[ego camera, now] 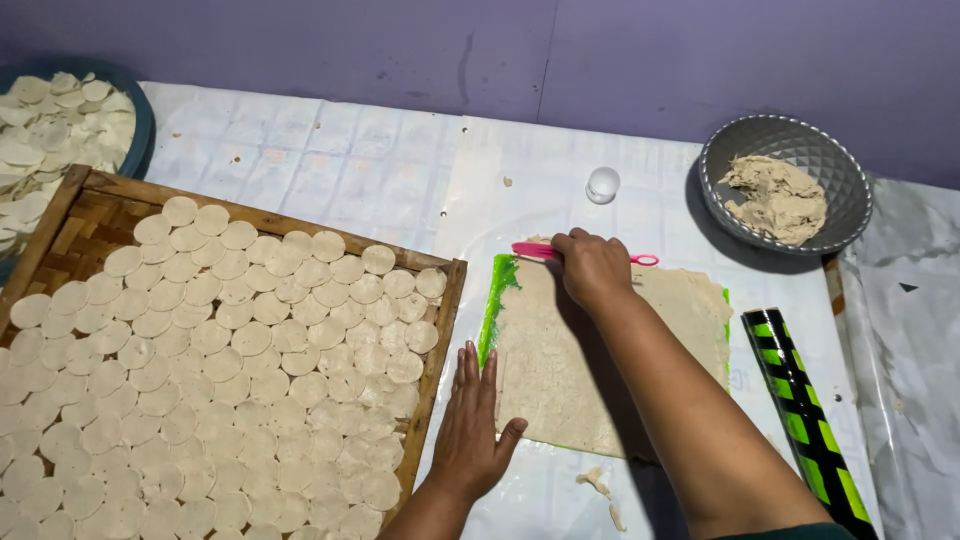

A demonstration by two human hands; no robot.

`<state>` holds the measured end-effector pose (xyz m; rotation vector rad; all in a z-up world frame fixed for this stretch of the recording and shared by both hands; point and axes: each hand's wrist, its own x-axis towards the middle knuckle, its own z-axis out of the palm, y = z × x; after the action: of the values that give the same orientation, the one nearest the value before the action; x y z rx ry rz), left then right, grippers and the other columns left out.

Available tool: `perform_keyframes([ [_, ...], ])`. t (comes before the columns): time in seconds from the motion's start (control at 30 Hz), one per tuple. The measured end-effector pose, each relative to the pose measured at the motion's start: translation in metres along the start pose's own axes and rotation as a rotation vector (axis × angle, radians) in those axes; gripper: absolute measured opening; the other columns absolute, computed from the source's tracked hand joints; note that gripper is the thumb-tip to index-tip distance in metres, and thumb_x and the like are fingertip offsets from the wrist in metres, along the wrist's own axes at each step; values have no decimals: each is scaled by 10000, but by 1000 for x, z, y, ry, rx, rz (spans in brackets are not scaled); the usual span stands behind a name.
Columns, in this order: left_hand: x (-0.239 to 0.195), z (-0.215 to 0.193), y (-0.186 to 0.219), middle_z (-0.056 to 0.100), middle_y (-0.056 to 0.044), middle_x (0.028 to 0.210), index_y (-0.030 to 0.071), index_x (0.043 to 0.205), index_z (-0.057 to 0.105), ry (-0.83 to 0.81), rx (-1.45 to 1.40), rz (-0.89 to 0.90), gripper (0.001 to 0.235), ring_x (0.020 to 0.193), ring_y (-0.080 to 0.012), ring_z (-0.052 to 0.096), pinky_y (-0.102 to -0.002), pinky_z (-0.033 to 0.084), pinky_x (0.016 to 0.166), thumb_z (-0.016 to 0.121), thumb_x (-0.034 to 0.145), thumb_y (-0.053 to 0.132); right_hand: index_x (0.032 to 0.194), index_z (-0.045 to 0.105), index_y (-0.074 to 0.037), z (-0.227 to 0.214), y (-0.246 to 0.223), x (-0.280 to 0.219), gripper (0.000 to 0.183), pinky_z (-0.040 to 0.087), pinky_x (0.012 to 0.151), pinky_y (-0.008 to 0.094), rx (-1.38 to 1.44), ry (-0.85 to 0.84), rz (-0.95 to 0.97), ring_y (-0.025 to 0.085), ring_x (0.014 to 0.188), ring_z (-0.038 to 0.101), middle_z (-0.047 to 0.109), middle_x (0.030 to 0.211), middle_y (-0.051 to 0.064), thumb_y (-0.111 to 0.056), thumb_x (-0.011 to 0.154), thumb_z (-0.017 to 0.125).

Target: The person rolls out a large sheet of dough on a green mat using a rolling pin. They then use a small white circular cutter to cut out many round pieces of dough, arranging them in rows on the mat. The person also uses a pink scraper to remove excess dough from the edges.

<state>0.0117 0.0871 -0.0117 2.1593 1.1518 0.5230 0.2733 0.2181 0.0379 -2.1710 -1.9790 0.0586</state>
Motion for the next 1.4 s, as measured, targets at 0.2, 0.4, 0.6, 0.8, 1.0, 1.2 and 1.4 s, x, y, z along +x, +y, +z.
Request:
perform_keyframes([
  [0.2,2,1,0,-4,-280,1712,43,1643,101,-4,29,-8,964,1591,-427,-21,-534,107,1247,379,981,687,1088,757,-202,13,3,8,186,469,810,460,-61,-115,42,269,920,694,714,969,55,-202,917,683],
  [0.4,1,2,1,10,-263,1719,49,1646,112,12,40,6,940,1596,-420,-3,-538,106,1255,358,996,683,1080,773,-203,-13,39,-11,164,469,840,459,-107,-114,53,274,977,688,720,1004,38,-196,960,662],
  [0.6,2,4,0,-2,-260,1714,56,1644,121,1,56,-8,925,1593,-416,-14,-532,98,1249,363,997,672,1102,771,-228,-40,102,-38,201,459,872,459,-241,-141,119,272,986,689,713,1012,36,-268,930,675],
  [0.8,3,3,2,-8,-238,1716,68,1637,139,7,96,-9,911,1590,-395,-31,-528,97,1245,377,992,665,1039,786,-274,-51,172,-69,225,459,894,445,-374,-104,134,227,1046,699,719,1054,-13,-172,945,608],
  [1.0,3,3,4,-18,-226,1713,73,1637,138,-2,94,-18,917,1589,-385,-44,-524,106,1242,364,984,676,1109,778,-282,-51,212,-89,300,453,866,451,-454,-74,152,218,1039,707,716,1048,-7,-134,925,594],
  [1.2,3,6,1,-15,-207,1718,86,1634,139,-18,127,-34,915,1583,-379,-41,-532,124,1229,374,972,673,1101,774,-234,-41,210,-93,252,515,869,456,-360,64,195,264,1057,703,713,1046,27,-176,961,572],
  [1.4,3,6,1,-6,-207,1719,85,1629,153,-2,106,-26,889,1587,-378,-34,-528,135,1231,375,988,661,1143,755,-165,-19,240,-86,250,576,772,504,-427,-75,477,358,1011,727,748,1159,138,-149,940,609],
])
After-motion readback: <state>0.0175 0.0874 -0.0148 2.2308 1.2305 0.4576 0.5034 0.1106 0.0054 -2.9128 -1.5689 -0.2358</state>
